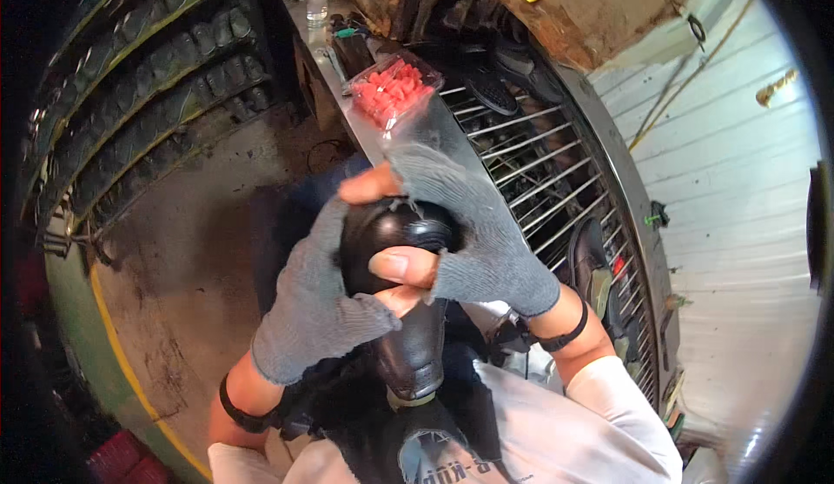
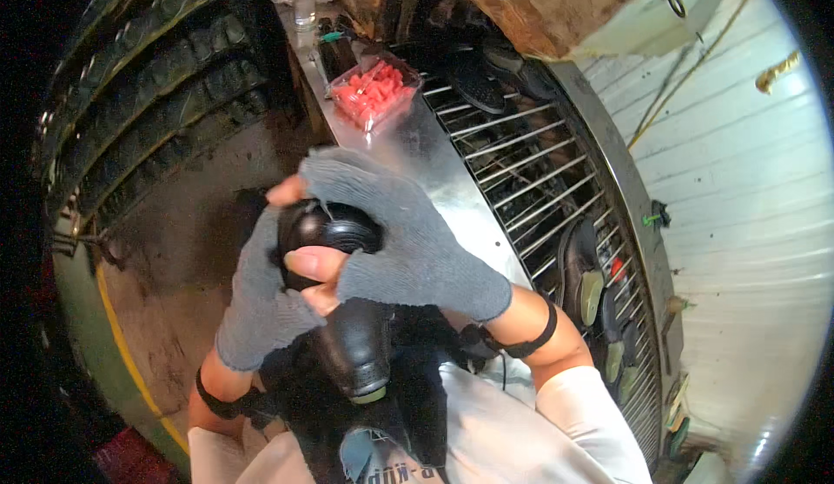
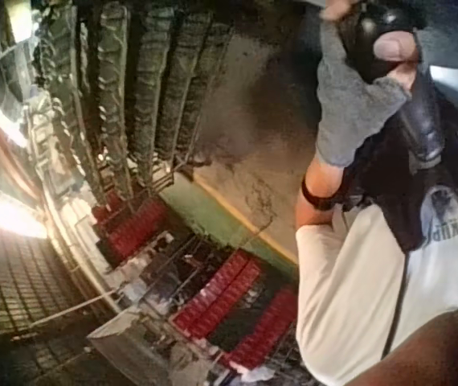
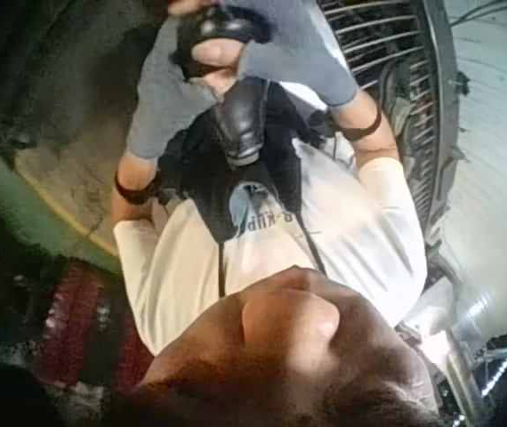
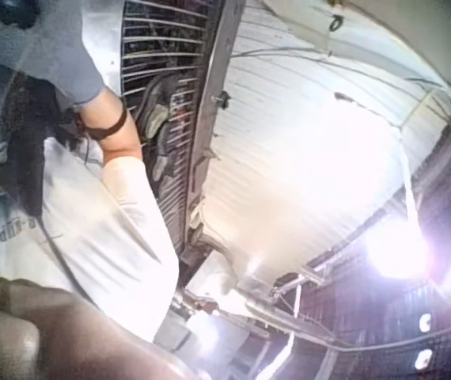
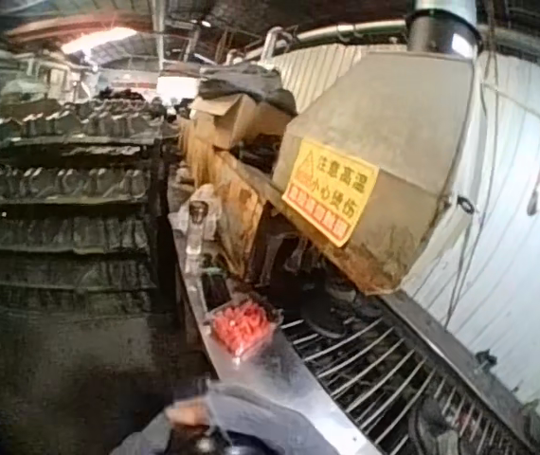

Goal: Inspecting and pressing the sole of a shoe onto the upper using a shoe last.

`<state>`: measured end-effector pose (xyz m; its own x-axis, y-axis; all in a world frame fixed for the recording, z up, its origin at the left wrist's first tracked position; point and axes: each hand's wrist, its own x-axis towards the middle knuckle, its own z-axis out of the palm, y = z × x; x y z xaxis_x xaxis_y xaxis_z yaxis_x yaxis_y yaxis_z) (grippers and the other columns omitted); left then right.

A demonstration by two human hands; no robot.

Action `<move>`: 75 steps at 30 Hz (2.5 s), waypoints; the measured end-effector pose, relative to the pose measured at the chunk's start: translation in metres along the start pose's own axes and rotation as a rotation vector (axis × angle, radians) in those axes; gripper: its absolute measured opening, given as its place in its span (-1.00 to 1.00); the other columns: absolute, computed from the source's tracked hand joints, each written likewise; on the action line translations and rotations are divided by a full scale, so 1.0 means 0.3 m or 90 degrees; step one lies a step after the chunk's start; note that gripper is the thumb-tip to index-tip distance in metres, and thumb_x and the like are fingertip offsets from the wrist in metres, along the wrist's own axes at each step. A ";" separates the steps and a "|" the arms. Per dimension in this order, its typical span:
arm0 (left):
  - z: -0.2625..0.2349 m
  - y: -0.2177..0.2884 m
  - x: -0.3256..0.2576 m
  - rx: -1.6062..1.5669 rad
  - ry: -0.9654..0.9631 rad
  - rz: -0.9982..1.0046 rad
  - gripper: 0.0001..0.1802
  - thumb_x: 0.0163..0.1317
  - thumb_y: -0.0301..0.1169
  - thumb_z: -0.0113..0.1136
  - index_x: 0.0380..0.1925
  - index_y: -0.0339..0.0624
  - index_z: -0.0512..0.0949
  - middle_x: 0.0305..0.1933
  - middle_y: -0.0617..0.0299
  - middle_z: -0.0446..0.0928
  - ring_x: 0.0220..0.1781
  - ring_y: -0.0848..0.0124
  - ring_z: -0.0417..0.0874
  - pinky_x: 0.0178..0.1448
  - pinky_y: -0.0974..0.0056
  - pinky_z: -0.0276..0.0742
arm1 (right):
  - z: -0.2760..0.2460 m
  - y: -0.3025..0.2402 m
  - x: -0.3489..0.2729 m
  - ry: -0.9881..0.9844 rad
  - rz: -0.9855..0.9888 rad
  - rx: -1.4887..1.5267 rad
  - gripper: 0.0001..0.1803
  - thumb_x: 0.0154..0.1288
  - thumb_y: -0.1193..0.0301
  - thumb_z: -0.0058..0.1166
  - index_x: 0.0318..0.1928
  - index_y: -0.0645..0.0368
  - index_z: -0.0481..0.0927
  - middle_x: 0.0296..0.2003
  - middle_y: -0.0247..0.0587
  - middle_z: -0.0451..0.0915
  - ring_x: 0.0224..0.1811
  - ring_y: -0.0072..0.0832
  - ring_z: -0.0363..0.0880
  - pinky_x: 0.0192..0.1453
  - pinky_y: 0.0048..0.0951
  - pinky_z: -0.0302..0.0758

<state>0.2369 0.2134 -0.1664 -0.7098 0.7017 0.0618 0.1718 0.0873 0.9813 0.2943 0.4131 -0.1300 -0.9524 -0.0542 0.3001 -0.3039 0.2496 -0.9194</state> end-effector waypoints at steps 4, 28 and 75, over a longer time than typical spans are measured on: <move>-0.018 0.075 -0.019 0.122 0.049 0.089 -0.01 0.07 -0.12 0.61 0.43 -0.28 0.33 0.09 -0.06 0.73 0.11 0.04 0.82 0.14 0.08 0.73 | -0.005 -0.015 -0.006 0.021 -0.004 -0.024 -0.41 0.13 0.21 0.51 0.17 0.18 0.74 0.09 -0.08 0.69 0.30 -0.28 0.57 0.47 -0.18 0.41; 0.025 -0.031 -0.075 -0.025 0.128 0.018 0.10 -0.05 -0.27 0.72 0.47 -0.34 0.30 0.34 -0.06 0.57 0.27 0.25 0.66 0.40 0.18 0.55 | 0.163 0.167 -0.355 0.137 0.172 -0.013 0.25 0.08 -0.06 0.55 0.57 0.44 0.20 0.35 0.14 0.55 0.43 -0.21 0.50 0.55 -0.24 0.36; -0.101 -0.369 0.059 0.103 0.189 -0.116 -0.35 0.13 -0.37 0.53 0.23 -0.36 0.61 0.24 0.01 0.70 0.00 0.09 0.58 0.24 0.10 0.48 | 0.134 0.500 0.022 0.006 0.352 0.173 -0.60 0.30 0.39 0.39 0.08 0.14 0.55 -0.14 -0.37 0.37 -0.06 -0.54 0.40 0.11 -0.43 0.39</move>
<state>0.1846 0.1948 -0.2684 -0.9013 0.4315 -0.0376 0.1136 0.3193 0.9408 0.2414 0.4113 -0.2764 -0.9708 0.0219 -0.2391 0.2387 -0.0177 -0.9709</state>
